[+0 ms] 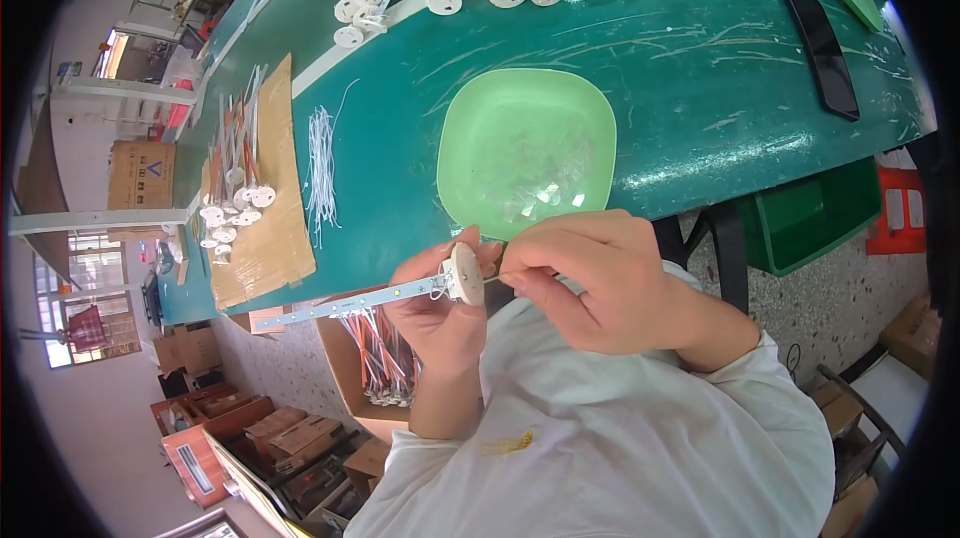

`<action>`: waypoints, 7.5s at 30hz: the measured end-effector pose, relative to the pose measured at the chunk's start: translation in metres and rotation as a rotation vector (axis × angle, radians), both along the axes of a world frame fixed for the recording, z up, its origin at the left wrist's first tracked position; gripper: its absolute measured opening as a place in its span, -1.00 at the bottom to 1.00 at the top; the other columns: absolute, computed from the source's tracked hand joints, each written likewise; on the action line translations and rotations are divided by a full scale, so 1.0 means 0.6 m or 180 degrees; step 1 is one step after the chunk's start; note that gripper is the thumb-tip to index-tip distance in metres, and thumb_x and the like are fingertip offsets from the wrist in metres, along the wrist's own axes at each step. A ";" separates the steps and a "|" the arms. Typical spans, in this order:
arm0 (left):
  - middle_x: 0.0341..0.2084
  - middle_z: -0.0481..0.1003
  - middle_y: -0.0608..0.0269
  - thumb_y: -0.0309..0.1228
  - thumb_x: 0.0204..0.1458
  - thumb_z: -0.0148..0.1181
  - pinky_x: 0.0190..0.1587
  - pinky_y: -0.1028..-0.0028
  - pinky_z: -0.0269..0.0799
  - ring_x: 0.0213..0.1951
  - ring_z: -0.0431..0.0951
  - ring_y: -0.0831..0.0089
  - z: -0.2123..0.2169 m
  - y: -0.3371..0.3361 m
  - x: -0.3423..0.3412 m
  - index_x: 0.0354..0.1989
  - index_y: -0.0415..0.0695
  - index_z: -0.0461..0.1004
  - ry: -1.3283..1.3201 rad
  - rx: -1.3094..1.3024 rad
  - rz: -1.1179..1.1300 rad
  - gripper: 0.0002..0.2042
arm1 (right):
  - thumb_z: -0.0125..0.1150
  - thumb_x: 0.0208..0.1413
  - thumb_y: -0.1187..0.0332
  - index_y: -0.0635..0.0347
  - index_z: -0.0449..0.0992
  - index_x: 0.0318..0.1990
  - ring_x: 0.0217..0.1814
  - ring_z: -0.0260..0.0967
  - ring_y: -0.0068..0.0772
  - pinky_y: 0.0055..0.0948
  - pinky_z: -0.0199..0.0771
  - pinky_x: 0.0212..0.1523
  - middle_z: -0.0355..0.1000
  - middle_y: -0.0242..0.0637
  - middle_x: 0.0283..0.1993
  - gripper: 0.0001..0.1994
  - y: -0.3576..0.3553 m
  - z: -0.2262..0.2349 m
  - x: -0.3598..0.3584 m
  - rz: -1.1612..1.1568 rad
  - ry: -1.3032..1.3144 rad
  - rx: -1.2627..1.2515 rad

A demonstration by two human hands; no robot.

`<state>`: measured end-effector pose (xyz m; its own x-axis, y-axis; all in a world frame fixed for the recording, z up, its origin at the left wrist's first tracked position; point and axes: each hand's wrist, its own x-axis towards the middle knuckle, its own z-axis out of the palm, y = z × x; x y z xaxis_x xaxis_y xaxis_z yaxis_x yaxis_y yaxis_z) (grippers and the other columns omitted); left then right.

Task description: Assembling LED strips by attaching white circular plastic components to the base of the strips.

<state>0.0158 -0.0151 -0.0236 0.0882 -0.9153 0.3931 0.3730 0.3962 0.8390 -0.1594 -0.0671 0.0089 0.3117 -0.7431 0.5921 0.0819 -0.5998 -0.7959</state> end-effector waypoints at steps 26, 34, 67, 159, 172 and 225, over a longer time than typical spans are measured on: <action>-0.20 0.57 0.26 -0.30 0.09 0.23 -0.34 0.62 0.30 -0.30 0.49 0.61 0.200 -0.139 0.412 0.26 -0.25 0.26 -0.2574 0.1799 0.1443 -0.43 | 0.29 -0.02 0.56 0.33 0.56 -0.37 -0.46 0.48 -0.36 -0.50 0.46 -0.37 0.52 -0.18 -0.45 -0.94 -0.087 0.023 -0.098 -0.1475 0.0752 -0.0513; -0.50 0.59 -0.06 -0.23 -0.14 0.14 -0.37 0.38 0.50 -0.50 0.62 0.19 0.231 -0.201 0.759 -0.23 -0.37 0.57 -0.5221 0.2749 0.2616 -0.58 | 0.31 -0.02 0.53 0.36 0.56 -0.36 -0.48 0.47 -0.40 -0.49 0.46 -0.38 0.52 -0.17 -0.45 -0.91 -0.128 -0.025 -0.139 -0.2066 0.1160 0.0419; -0.52 0.56 0.29 -0.44 0.18 0.17 -0.37 0.61 0.32 -0.50 0.42 0.65 0.009 -0.124 0.119 -0.45 -0.27 0.54 -0.1268 0.0758 0.1376 -0.81 | 0.33 -0.03 0.18 0.09 0.62 -0.26 -0.29 0.53 -0.06 -0.15 0.50 -0.24 0.55 -0.15 -0.39 -0.77 -0.426 0.003 0.237 -0.1328 0.2809 -0.1086; -0.04 0.48 0.13 -0.21 -0.07 0.47 0.15 0.04 0.34 0.07 0.43 0.15 0.015 -0.007 -0.028 0.13 -0.17 0.24 0.1554 -0.0340 -0.0487 -0.35 | 0.31 -0.15 0.68 0.35 0.53 -0.38 -0.53 0.44 -0.31 -0.49 0.42 -0.52 0.53 -0.16 -0.40 -0.86 0.056 -0.005 0.018 -0.0301 0.0241 -0.0597; 0.30 0.22 0.07 -0.33 0.16 0.22 0.28 0.22 0.30 0.32 0.26 0.17 -0.005 0.002 -0.054 0.26 0.08 0.11 0.1232 -0.0644 -0.1213 -0.47 | 0.27 -0.17 0.73 0.38 0.52 -0.33 -0.50 0.46 -0.29 -0.47 0.46 -0.47 0.53 -0.06 -0.38 -0.81 0.049 0.002 0.009 -0.0413 -0.0505 -0.0629; -0.32 0.59 0.16 -0.35 0.26 -0.02 -0.16 0.50 0.34 -0.30 0.49 0.45 0.067 -0.059 0.278 -0.25 -0.31 0.55 -0.2433 -0.0056 0.3200 -0.73 | 0.31 -0.07 0.55 0.27 0.56 -0.35 -0.45 0.45 -0.38 -0.47 0.42 -0.39 0.55 -0.22 -0.37 -0.90 -0.174 0.104 -0.116 -0.1390 0.1807 -0.0855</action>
<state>0.1825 -0.0506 0.0164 0.4859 -0.5704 0.6622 -0.6754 0.2359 0.6987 -0.2288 -0.1714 0.0715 0.3330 -0.7219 0.6066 -0.5853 -0.6626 -0.4674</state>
